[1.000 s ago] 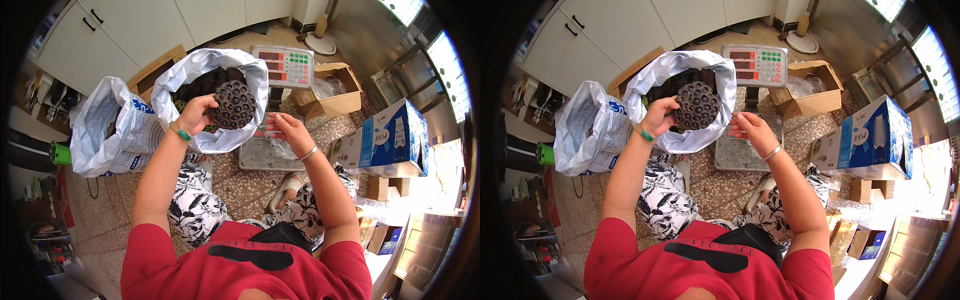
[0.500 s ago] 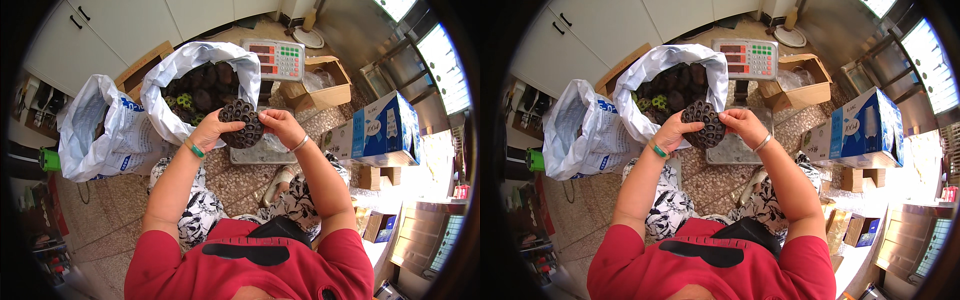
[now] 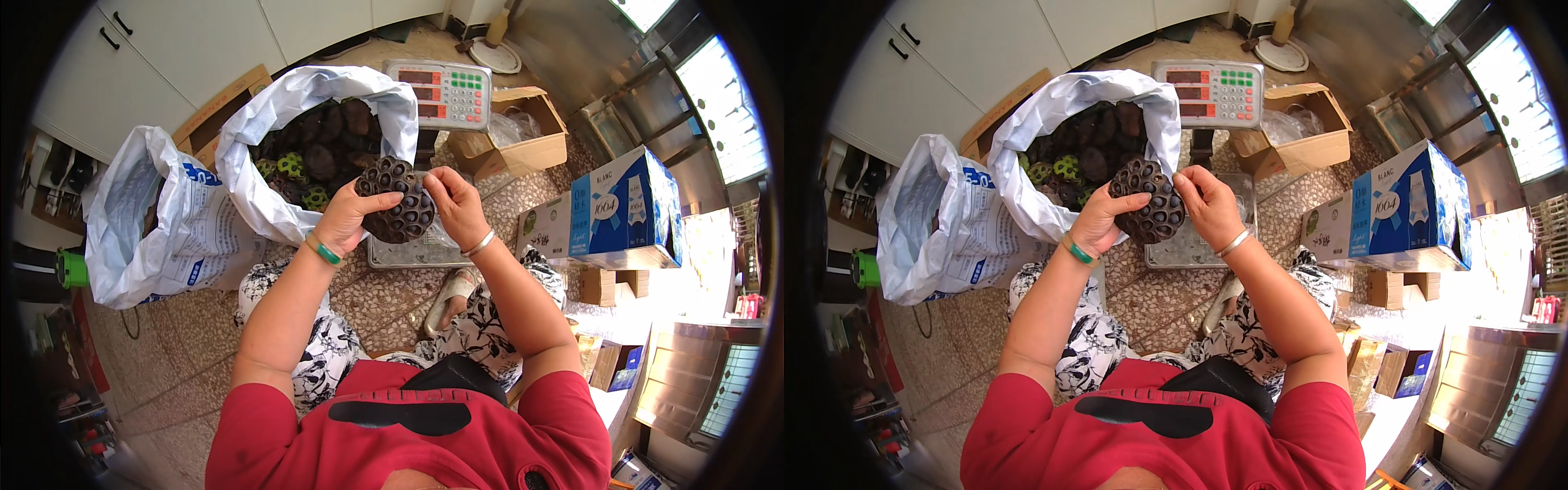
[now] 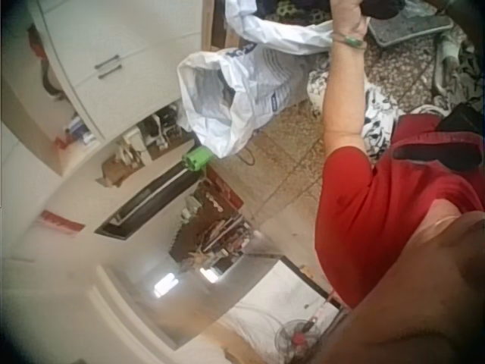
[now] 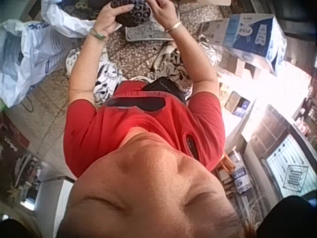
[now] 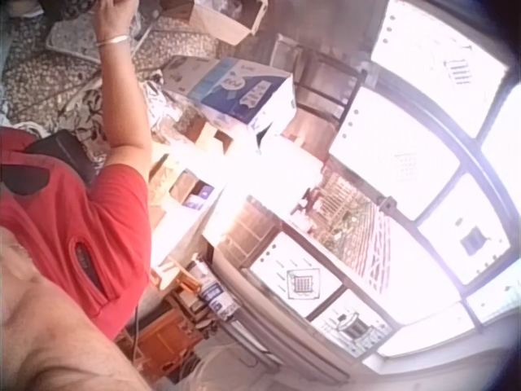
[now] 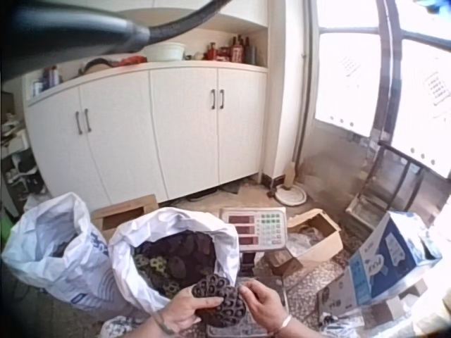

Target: The person sits on the floor and packs dried lotus seeds into a small plastic bag. They place the bag on a digital scale, then seal a cardboard box with yellow tape. The person then picks up a dried lotus pod and removes seeds from it by hand, placing them into the bag on the scale.

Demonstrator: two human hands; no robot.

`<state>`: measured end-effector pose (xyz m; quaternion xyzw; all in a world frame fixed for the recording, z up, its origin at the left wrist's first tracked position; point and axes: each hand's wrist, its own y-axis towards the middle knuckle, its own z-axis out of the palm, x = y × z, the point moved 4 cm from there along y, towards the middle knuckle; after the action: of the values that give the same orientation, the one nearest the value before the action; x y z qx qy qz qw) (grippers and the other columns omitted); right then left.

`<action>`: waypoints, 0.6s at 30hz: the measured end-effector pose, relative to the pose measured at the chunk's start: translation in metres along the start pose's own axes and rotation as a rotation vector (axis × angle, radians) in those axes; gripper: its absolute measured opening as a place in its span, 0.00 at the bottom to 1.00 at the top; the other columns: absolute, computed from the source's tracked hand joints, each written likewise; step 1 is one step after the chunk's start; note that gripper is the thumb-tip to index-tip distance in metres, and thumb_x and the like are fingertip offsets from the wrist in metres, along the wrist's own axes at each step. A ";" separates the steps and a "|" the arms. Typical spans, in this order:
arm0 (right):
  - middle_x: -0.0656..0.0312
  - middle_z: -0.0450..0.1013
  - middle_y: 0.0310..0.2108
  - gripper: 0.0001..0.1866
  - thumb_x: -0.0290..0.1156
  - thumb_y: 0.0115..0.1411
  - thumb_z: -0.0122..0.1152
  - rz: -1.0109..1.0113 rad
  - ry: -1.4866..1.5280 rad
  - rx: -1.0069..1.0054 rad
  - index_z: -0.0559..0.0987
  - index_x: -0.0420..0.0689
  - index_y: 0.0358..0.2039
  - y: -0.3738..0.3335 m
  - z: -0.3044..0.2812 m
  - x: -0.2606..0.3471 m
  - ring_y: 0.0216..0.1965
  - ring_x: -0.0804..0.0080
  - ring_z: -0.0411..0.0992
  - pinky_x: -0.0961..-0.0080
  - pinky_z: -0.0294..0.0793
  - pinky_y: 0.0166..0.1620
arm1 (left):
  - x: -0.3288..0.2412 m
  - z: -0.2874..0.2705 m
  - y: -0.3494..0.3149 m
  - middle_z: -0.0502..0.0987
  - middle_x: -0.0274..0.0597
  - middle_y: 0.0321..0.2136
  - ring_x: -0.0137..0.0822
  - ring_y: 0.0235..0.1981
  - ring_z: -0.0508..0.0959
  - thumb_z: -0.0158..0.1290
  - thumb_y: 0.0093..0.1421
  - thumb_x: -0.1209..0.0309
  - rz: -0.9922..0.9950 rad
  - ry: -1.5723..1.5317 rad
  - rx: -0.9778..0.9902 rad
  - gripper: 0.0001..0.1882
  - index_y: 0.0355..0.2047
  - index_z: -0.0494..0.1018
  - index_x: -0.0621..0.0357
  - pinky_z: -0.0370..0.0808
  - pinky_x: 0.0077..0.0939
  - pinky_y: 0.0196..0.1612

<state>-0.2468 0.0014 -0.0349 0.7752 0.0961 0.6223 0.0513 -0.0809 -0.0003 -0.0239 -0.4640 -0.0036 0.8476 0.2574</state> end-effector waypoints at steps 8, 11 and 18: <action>0.49 0.69 0.21 0.23 0.52 0.53 0.54 -0.063 -0.390 0.107 0.68 0.41 0.33 -0.011 -0.002 0.035 0.25 0.48 0.69 0.61 0.66 0.26 | -0.003 0.004 0.002 0.76 0.37 0.32 0.28 0.33 0.76 0.58 0.48 0.78 0.051 0.076 0.035 0.13 0.36 0.72 0.62 0.72 0.22 0.39; 0.53 0.69 0.18 0.25 0.54 0.49 0.58 -0.049 -0.574 -0.052 0.66 0.43 0.31 -0.008 -0.005 0.043 0.23 0.52 0.70 0.64 0.66 0.24 | -0.004 0.003 0.001 0.76 0.37 0.32 0.28 0.32 0.76 0.58 0.48 0.78 0.059 0.093 0.012 0.13 0.36 0.72 0.62 0.72 0.21 0.38; 0.53 0.68 0.18 0.18 0.45 0.55 0.54 -0.152 -0.442 0.076 0.64 0.43 0.33 -0.011 0.007 0.032 0.21 0.51 0.68 0.65 0.67 0.24 | -0.001 0.004 -0.002 0.76 0.37 0.33 0.28 0.33 0.75 0.57 0.48 0.78 0.046 0.100 0.032 0.15 0.37 0.71 0.62 0.72 0.22 0.40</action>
<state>-0.2341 0.0194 -0.0079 0.8844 0.1638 0.4279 0.0886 -0.0825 0.0017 -0.0207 -0.5014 0.0336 0.8291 0.2451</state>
